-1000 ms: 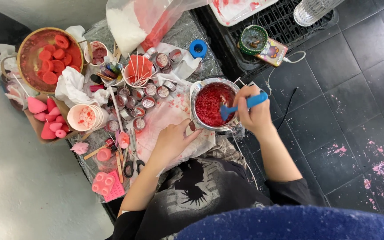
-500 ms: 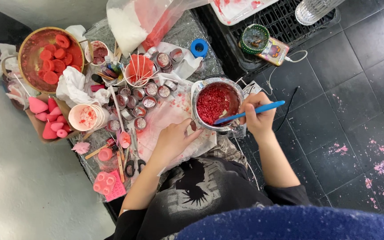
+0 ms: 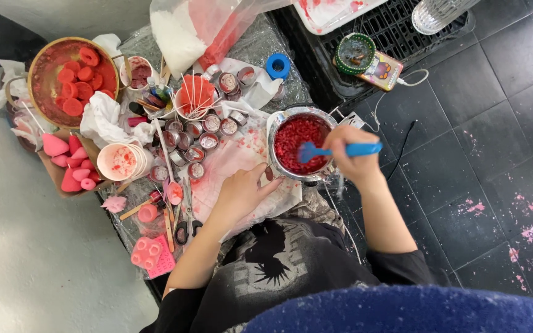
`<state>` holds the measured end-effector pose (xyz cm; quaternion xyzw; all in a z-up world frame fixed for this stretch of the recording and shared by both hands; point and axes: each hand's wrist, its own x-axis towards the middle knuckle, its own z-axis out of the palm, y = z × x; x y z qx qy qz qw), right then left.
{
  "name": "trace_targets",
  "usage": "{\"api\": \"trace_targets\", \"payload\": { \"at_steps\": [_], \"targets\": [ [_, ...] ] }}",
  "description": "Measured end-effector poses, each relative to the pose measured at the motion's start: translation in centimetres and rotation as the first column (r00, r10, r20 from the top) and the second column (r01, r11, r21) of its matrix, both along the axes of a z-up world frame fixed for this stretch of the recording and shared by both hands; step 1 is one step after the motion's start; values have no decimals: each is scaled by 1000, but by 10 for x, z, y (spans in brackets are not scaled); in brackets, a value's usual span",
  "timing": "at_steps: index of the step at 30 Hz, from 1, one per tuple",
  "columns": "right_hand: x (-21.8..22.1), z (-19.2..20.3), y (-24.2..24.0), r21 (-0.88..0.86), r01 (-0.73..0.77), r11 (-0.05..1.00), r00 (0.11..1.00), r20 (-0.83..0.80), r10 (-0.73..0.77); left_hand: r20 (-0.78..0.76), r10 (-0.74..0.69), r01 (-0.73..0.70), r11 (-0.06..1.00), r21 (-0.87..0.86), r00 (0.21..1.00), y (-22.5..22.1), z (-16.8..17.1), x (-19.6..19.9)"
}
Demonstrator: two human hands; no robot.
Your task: Stirring red wax beads in a small metal pot with a spatula.
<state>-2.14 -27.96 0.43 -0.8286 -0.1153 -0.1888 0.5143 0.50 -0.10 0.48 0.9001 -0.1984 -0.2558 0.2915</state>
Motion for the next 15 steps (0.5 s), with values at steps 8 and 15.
{"api": "trace_targets", "payload": {
  "at_steps": [8,15],
  "targets": [
    [8,-10,-11,287,51,957,979,-202,8,104,5,-1,999,-38,995,6,-3,5],
    [-4,-29,-29,426,159,891,975,-211,-73,234,-11,59,978,-198,972,11,7,25]
  ]
}}
